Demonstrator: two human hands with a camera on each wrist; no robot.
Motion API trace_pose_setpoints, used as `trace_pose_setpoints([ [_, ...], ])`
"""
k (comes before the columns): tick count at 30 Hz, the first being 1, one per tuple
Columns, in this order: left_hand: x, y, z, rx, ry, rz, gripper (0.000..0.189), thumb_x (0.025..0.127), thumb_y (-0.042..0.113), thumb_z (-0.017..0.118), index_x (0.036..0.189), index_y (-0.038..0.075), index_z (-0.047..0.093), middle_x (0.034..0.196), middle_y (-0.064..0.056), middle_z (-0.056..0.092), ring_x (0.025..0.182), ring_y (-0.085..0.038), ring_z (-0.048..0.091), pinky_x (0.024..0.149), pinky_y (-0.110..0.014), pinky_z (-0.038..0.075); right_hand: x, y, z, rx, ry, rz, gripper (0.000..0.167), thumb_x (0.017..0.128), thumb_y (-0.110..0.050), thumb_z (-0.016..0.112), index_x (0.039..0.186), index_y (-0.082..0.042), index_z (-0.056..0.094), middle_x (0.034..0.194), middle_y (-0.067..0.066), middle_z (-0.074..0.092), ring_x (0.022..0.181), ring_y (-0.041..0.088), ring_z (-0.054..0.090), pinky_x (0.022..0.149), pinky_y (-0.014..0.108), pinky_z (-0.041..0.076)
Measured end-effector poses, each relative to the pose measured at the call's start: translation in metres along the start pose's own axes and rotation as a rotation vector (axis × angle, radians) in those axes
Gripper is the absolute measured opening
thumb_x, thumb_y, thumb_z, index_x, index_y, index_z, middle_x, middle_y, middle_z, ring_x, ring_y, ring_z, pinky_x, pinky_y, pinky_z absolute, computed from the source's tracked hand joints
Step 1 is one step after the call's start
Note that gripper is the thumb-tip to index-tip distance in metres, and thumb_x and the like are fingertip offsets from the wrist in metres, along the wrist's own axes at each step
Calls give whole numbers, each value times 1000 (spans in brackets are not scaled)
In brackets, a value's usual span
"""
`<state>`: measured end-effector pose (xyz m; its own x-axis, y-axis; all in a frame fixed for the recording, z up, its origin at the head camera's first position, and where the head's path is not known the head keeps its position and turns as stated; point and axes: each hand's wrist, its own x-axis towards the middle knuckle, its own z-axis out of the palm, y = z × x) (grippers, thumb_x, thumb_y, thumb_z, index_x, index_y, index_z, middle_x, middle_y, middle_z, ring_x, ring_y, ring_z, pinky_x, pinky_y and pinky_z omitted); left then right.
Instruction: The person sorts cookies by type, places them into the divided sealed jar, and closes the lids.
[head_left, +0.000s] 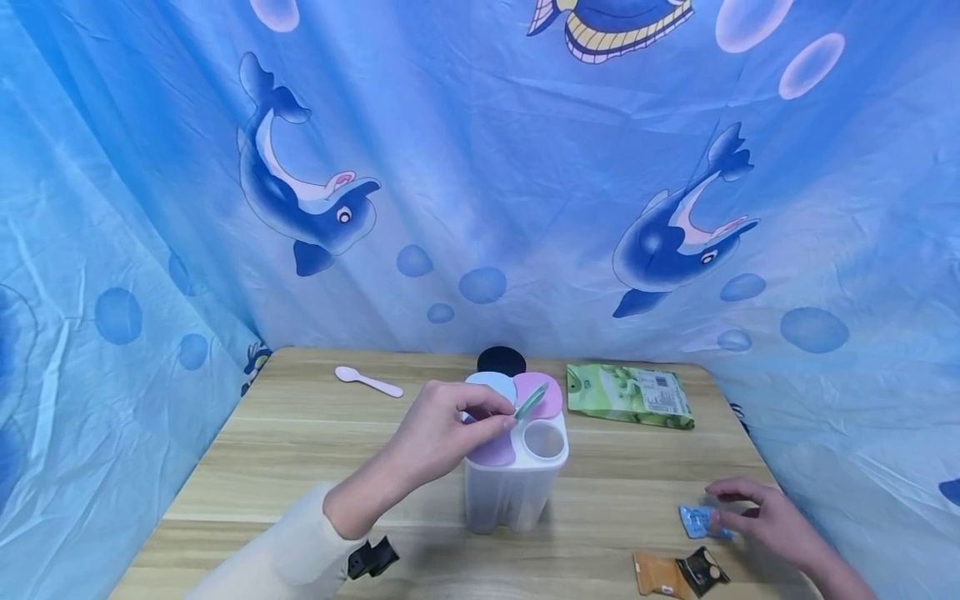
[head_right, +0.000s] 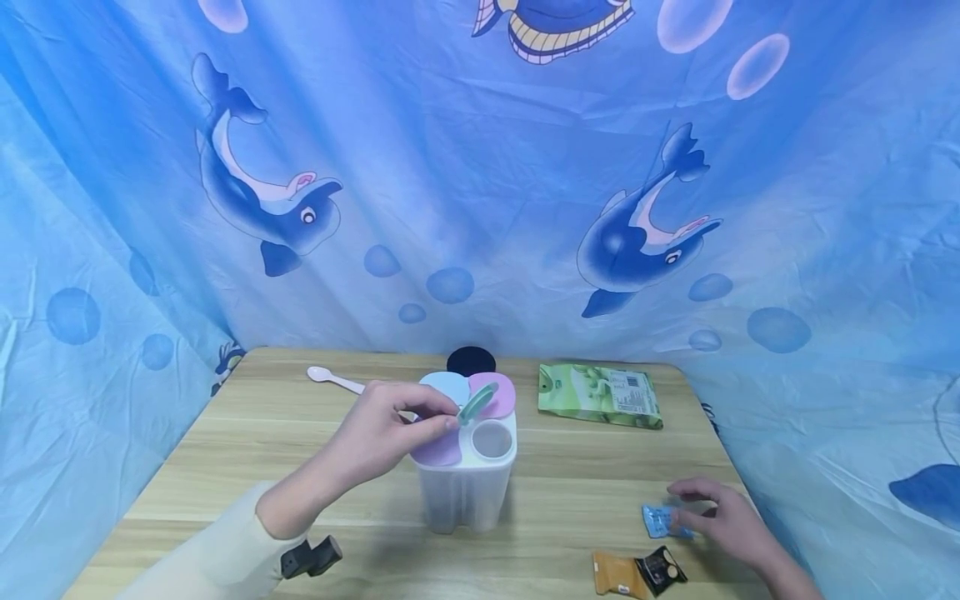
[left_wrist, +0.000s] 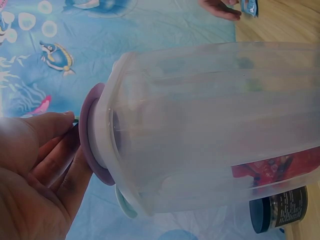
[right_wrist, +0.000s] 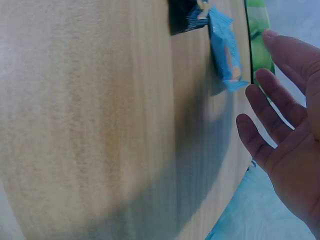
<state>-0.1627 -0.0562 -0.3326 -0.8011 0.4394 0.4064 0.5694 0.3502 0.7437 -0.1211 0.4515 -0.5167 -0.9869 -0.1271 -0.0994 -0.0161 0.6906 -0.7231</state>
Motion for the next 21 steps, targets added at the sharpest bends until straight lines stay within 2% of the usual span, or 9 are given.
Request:
trace_pose_setpoints([
  [8, 0, -2, 0, -4, 6, 17, 9, 87, 12, 80, 94, 18, 82, 83, 12, 75, 78, -2, 68, 70, -30, 60, 6, 5, 5, -70, -62, 20, 42, 90, -31, 79, 123, -8, 70, 125, 15, 69, 99, 3, 65, 76, 26, 56],
  [14, 1, -3, 0, -7, 8, 11, 9, 87, 12, 80, 94, 18, 82, 83, 12, 75, 78, -2, 68, 70, -30, 60, 11, 6, 5, -96, -83, 79, 42, 88, -33, 80, 121, -9, 71, 125, 14, 69, 101, 20, 68, 72, 28, 55],
  [21, 1, -2, 0, -5, 1, 7, 8, 87, 13, 80, 93, 19, 81, 82, 13, 75, 77, -1, 68, 71, -31, 60, 12, 8, 11, -136, -59, 67, 37, 84, -30, 84, 114, -12, 74, 119, 10, 72, 94, 2, 64, 72, 23, 53],
])
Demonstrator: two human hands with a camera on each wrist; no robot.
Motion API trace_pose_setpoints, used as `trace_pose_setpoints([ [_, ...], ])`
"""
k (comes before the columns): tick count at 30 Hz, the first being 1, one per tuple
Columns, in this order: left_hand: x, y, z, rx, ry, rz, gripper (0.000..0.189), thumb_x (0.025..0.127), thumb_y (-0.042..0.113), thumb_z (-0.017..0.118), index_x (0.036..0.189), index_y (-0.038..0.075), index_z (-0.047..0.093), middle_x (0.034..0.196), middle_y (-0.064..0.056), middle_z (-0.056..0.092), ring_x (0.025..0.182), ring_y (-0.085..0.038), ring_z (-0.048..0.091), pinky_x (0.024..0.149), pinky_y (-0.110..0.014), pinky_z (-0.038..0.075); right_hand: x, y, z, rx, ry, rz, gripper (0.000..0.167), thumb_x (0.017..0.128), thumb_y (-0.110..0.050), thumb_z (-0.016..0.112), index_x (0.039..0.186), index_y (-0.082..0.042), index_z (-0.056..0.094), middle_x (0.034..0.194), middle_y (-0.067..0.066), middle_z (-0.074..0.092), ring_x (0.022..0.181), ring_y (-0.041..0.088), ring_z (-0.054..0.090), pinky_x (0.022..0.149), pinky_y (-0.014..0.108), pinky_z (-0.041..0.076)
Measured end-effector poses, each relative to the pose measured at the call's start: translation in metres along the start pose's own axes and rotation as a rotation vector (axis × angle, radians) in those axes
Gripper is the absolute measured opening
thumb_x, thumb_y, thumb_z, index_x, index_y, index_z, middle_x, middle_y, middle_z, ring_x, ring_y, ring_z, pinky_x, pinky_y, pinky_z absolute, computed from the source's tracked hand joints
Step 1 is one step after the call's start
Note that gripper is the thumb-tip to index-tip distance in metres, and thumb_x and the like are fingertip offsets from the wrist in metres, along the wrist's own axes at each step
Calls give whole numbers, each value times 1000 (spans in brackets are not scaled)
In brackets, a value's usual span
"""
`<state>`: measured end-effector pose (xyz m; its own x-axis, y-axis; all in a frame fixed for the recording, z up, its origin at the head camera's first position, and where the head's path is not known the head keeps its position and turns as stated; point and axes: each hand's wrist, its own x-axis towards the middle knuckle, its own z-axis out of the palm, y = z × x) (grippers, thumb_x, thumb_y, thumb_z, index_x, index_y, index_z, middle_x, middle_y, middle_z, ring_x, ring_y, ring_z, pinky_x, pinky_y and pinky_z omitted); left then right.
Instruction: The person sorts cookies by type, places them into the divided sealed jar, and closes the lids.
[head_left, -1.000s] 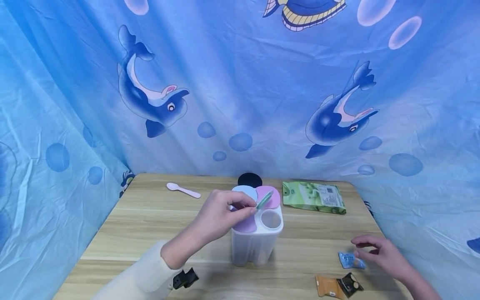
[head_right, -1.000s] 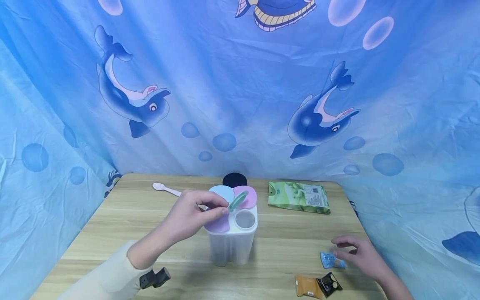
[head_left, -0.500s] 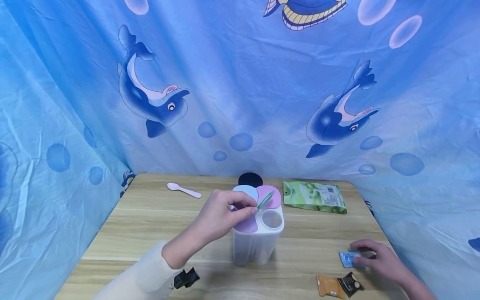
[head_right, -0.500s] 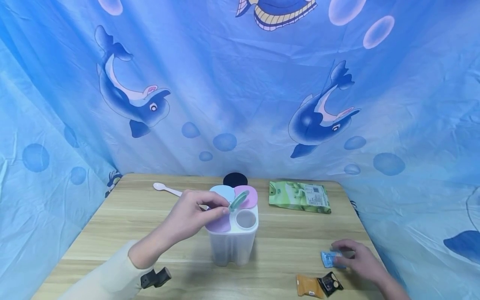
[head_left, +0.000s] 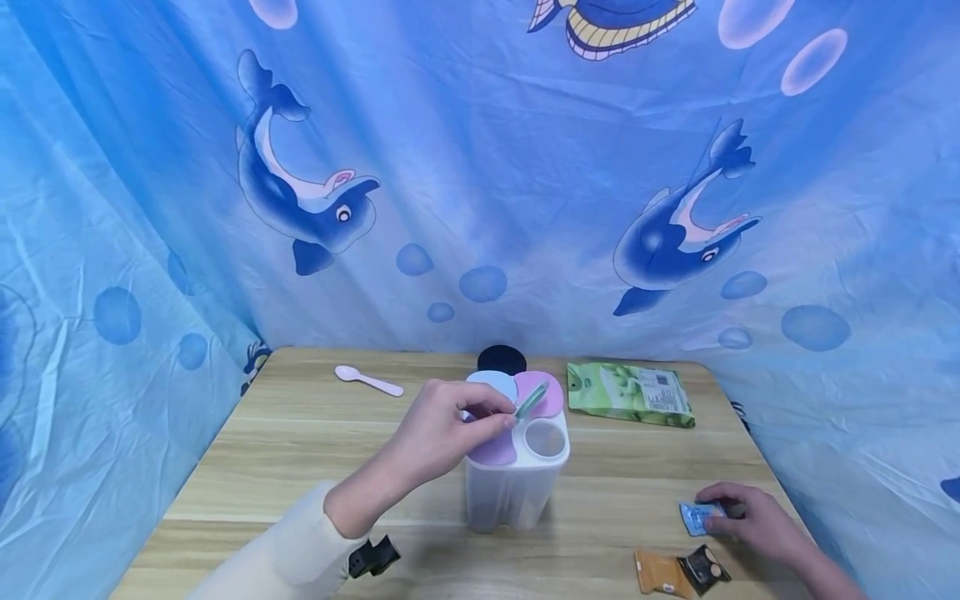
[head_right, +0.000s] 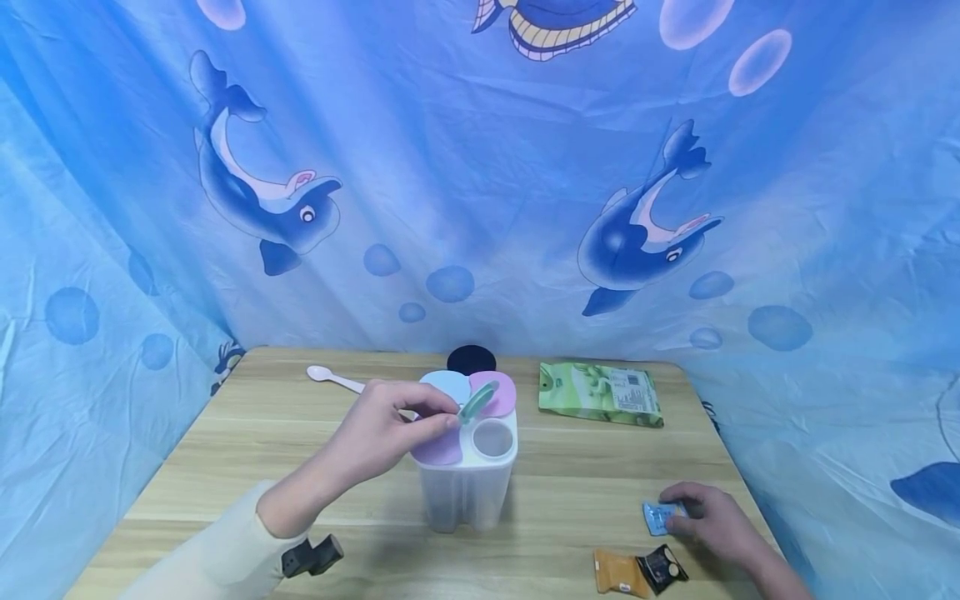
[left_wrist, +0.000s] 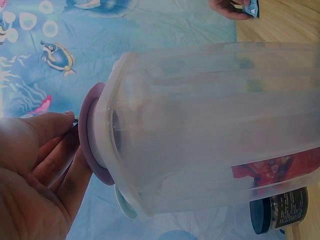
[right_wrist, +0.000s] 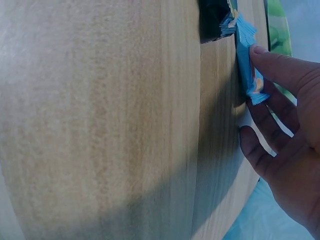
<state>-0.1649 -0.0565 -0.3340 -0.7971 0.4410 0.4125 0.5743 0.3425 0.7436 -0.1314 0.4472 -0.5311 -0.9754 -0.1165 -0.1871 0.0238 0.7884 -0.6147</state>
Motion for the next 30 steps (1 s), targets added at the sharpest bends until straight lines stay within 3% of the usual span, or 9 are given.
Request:
trace_pose_setpoints([
  [12, 0, 1, 1, 6, 1, -3, 9, 87, 13, 80, 93, 19, 82, 82, 13, 75, 77, -2, 68, 70, -30, 60, 0, -6, -3, -63, 21, -19, 28, 84, -25, 83, 108, -11, 78, 105, 3, 74, 85, 0, 60, 71, 23, 50],
  [19, 1, 1, 1, 7, 0, -8, 9, 87, 12, 80, 94, 18, 82, 82, 13, 75, 77, -1, 68, 70, -31, 60, 7, -18, -19, -13, 5, -29, 23, 87, -21, 81, 107, -10, 77, 105, 6, 75, 85, 4, 66, 70, 25, 55],
  [23, 0, 2, 1, 11, -3, -16, 9, 87, 13, 79, 93, 19, 81, 81, 13, 74, 76, -1, 67, 69, -28, 59, 9, -37, -31, 19, 39, -144, 23, 90, -22, 79, 110, -10, 76, 104, 6, 75, 81, 4, 67, 67, 26, 57],
  [30, -1, 2, 1, 1, -9, -10, 9, 88, 14, 80, 93, 20, 81, 80, 13, 73, 76, -1, 66, 68, -26, 58, 16, -94, -50, -36, 234, -496, 22, 86, -8, 81, 104, -21, 77, 93, -8, 71, 74, 3, 65, 60, 25, 54],
])
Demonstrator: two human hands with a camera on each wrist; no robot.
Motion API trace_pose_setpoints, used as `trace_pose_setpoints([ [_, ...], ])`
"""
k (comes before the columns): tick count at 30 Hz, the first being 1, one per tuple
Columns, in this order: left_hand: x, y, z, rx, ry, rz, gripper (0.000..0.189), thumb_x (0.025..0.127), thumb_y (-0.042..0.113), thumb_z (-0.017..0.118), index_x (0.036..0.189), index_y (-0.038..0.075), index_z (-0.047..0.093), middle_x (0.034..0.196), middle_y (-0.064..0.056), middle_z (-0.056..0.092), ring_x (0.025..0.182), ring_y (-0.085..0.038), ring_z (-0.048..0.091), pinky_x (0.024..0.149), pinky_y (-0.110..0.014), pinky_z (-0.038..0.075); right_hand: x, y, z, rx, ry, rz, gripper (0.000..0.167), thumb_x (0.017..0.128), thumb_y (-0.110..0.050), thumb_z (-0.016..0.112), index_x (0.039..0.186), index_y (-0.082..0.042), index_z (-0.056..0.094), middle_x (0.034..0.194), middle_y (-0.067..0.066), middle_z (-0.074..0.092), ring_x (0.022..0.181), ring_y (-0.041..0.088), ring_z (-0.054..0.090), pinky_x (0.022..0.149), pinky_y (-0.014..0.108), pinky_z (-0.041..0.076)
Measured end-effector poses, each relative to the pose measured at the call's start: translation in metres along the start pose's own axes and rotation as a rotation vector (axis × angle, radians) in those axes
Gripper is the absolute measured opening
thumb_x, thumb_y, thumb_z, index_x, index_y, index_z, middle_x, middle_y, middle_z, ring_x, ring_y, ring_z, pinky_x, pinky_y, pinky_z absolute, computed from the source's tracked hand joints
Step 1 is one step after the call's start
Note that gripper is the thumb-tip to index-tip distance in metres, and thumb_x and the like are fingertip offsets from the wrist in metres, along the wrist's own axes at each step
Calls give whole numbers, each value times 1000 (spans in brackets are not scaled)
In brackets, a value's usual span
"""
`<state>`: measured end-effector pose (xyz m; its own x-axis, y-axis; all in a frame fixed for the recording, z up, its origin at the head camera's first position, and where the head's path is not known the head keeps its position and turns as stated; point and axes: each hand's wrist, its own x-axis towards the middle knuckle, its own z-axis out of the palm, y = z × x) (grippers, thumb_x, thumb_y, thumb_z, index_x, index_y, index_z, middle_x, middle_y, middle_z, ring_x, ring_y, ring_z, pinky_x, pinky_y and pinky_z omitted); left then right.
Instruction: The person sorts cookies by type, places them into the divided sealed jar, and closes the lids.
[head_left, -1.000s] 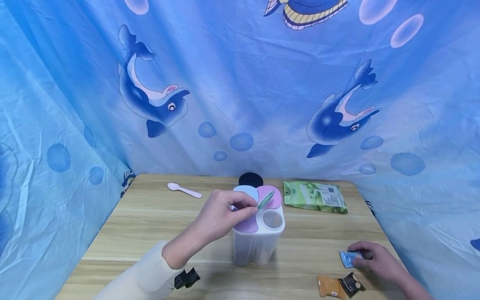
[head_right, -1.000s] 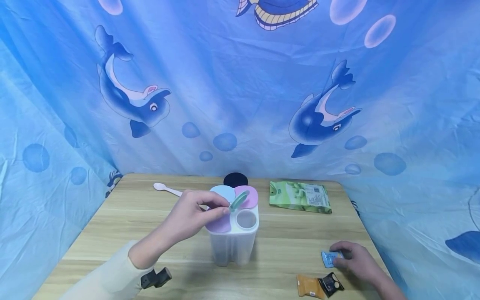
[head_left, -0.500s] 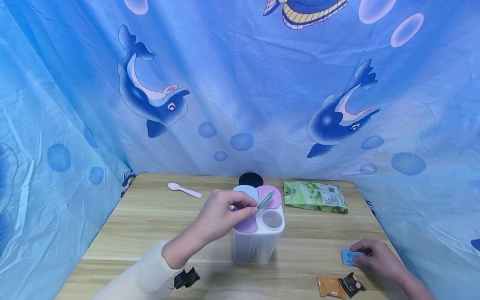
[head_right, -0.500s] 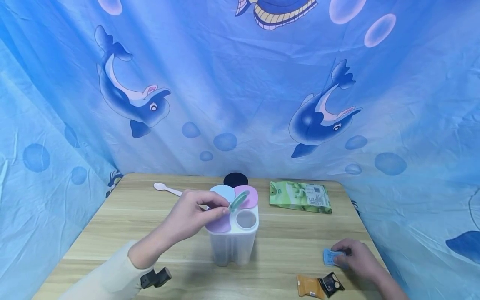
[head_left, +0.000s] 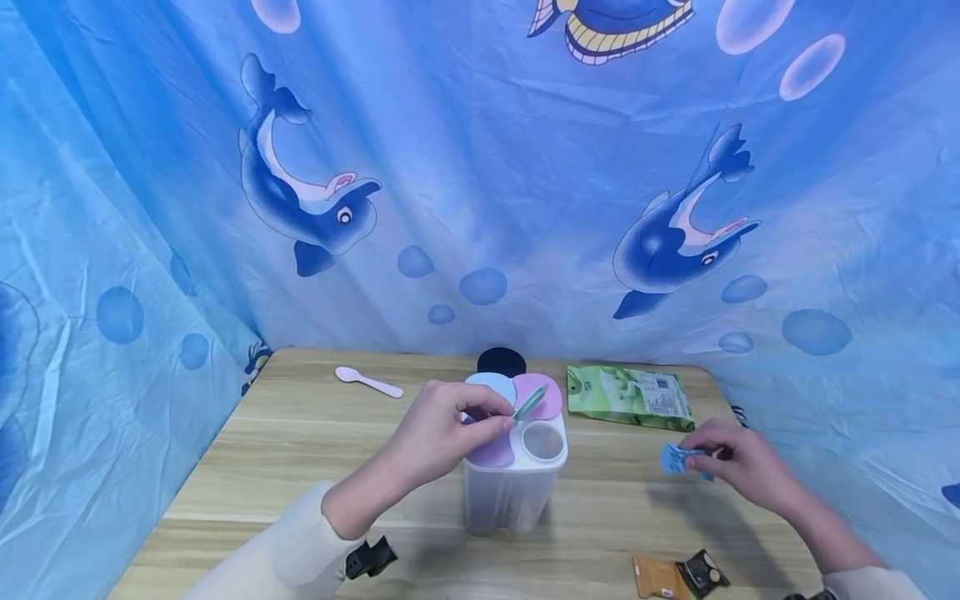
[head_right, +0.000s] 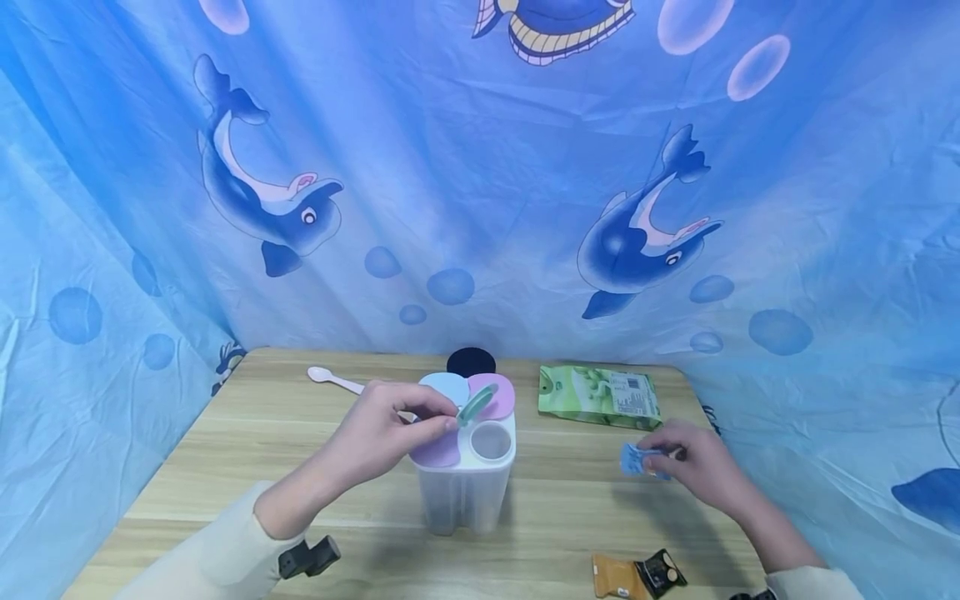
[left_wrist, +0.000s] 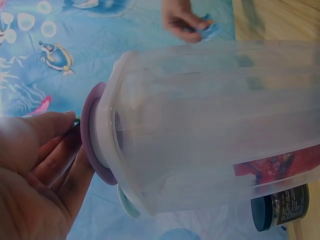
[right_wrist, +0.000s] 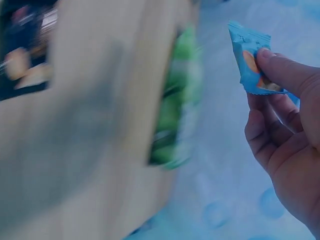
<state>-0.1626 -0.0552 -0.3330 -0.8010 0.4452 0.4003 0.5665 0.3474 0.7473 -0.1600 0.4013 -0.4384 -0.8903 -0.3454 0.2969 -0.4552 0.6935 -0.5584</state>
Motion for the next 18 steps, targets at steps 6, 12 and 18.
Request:
trace_pose_setpoints([
  [6, -1, 1, -1, 1, -2, -3, 9, 88, 13, 80, 94, 19, 81, 81, 13, 74, 76, -2, 67, 68, -26, 59, 36, -50, -12, -10, 49, -186, 32, 83, -1, 82, 105, -24, 77, 94, -10, 70, 74, 3, 61, 60, 21, 50],
  [12, 0, 1, 0, 9, -8, 2, 9, 88, 14, 79, 95, 19, 81, 82, 13, 74, 76, -1, 67, 69, -25, 59, 62, -98, -14, -12, 75, -368, 43, 79, 3, 84, 108, -28, 76, 100, -14, 69, 80, 1, 59, 63, 16, 47],
  [18, 0, 1, 0, 9, -4, -1, 9, 88, 13, 79, 94, 19, 81, 82, 13, 74, 76, -2, 67, 69, -26, 59, 79, -139, -5, 59, 80, -485, 41, 79, 4, 84, 108, -23, 76, 98, -11, 69, 78, 2, 59, 64, 15, 47],
])
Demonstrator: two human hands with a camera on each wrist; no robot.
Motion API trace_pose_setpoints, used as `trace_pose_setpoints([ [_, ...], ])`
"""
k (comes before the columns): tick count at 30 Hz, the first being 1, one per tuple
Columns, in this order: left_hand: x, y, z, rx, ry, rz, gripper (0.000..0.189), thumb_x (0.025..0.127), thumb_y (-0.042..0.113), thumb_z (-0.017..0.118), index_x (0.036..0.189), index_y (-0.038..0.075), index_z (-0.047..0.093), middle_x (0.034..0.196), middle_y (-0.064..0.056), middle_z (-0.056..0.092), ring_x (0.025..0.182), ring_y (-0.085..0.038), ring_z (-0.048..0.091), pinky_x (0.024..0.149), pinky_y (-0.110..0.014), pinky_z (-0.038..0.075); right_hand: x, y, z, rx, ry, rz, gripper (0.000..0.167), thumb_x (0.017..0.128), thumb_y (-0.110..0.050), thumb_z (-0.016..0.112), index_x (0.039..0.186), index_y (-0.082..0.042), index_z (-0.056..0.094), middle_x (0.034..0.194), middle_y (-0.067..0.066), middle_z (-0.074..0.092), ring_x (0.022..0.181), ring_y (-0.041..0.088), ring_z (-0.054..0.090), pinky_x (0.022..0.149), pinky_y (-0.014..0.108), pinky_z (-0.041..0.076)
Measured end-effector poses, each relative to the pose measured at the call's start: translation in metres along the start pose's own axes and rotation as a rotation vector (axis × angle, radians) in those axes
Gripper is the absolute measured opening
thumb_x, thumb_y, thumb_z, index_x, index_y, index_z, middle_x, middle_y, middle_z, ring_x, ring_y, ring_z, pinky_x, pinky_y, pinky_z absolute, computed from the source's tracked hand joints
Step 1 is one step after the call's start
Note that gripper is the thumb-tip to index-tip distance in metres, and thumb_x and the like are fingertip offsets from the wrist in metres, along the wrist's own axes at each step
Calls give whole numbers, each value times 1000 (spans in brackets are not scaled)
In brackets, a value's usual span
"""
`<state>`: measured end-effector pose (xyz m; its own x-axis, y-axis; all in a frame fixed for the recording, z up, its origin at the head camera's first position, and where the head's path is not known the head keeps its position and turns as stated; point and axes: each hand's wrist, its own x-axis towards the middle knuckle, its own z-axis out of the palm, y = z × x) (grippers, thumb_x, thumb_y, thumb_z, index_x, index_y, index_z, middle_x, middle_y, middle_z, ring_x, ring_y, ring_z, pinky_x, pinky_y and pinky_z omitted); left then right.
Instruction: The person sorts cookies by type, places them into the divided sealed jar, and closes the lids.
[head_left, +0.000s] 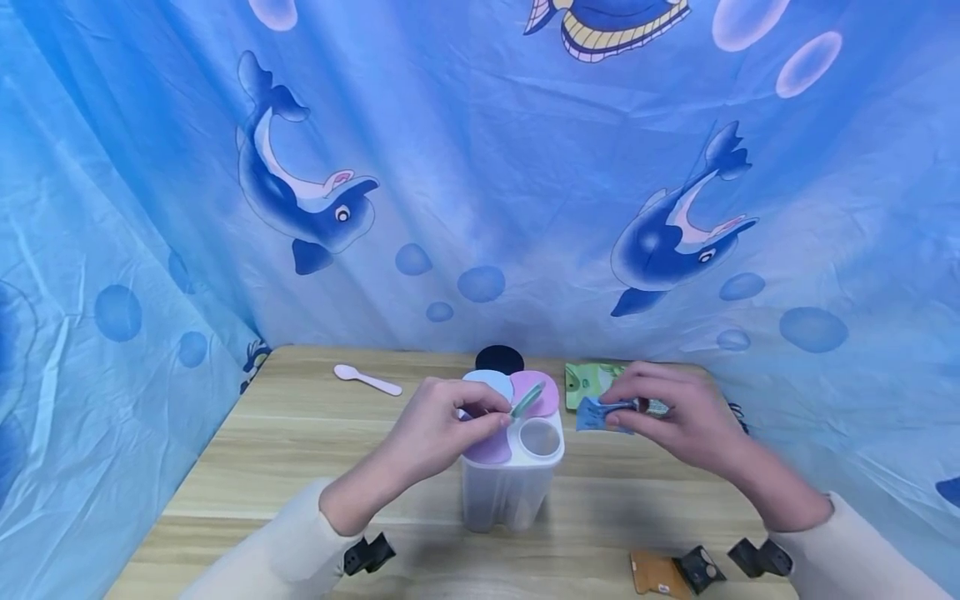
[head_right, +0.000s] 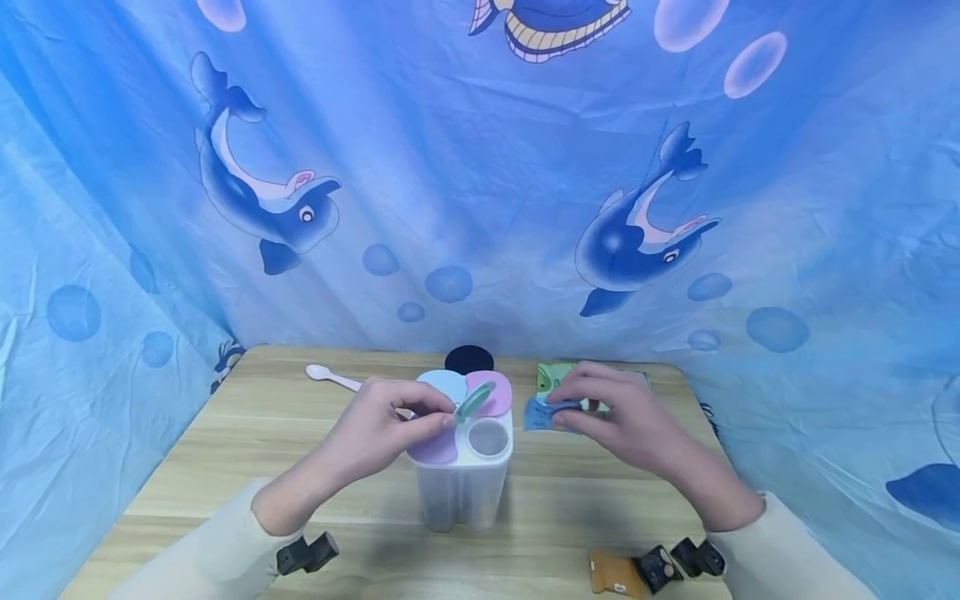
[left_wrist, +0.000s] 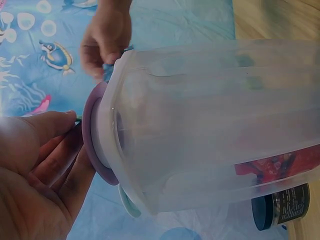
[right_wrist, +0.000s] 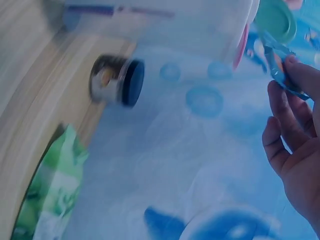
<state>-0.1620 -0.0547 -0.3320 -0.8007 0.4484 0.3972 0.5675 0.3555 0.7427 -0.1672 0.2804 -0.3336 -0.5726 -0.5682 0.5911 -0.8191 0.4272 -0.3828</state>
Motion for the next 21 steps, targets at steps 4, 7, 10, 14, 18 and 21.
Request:
trace_pose_setpoints([
  [4, 0, 1, 0, 4, 3, -3, 8, 88, 13, 79, 94, 19, 81, 82, 13, 74, 76, -2, 67, 68, -25, 59, 15, -15, 10, 40, -42, 49, 31, 86, -5, 82, 107, -26, 74, 99, -15, 68, 81, 1, 59, 64, 18, 50],
  [7, 0, 1, -1, 7, 5, -4, 8, 88, 13, 79, 94, 18, 81, 82, 13, 74, 76, -2, 68, 68, -25, 59, 23, -21, 18, 50, -75, 60, 25, 88, -11, 81, 106, -27, 74, 100, -16, 68, 82, 1, 60, 63, 19, 51],
  [10, 0, 1, -1, 9, 6, -2, 7, 88, 14, 79, 94, 18, 81, 82, 12, 75, 76, -2, 68, 68, -25, 59, 28, -24, 25, 75, -104, 39, 22, 89, -12, 80, 104, -27, 75, 103, -14, 68, 86, 2, 62, 64, 20, 53],
  [14, 0, 0, -1, 8, 4, 5, 7, 89, 14, 79, 94, 17, 81, 82, 12, 75, 76, -2, 68, 68, -25, 59, 32, -26, 33, 88, -135, 23, 19, 90, -13, 80, 103, -26, 77, 104, -14, 66, 89, 3, 62, 67, 20, 54],
  [18, 0, -1, 0, 14, 8, 19, 6, 89, 14, 78, 94, 18, 81, 82, 12, 75, 76, -1, 68, 68, -24, 58, 34, -27, 37, 72, -166, 20, 17, 92, -15, 79, 104, -26, 76, 104, -15, 65, 90, 2, 60, 71, 21, 54],
  [21, 0, -1, 0, 18, 11, 23, 7, 89, 14, 79, 93, 18, 81, 81, 12, 74, 76, -1, 68, 67, -24, 58, 37, -28, 39, 69, -192, 21, 16, 93, -15, 77, 104, -26, 75, 105, -15, 65, 90, 2, 60, 72, 22, 54],
])
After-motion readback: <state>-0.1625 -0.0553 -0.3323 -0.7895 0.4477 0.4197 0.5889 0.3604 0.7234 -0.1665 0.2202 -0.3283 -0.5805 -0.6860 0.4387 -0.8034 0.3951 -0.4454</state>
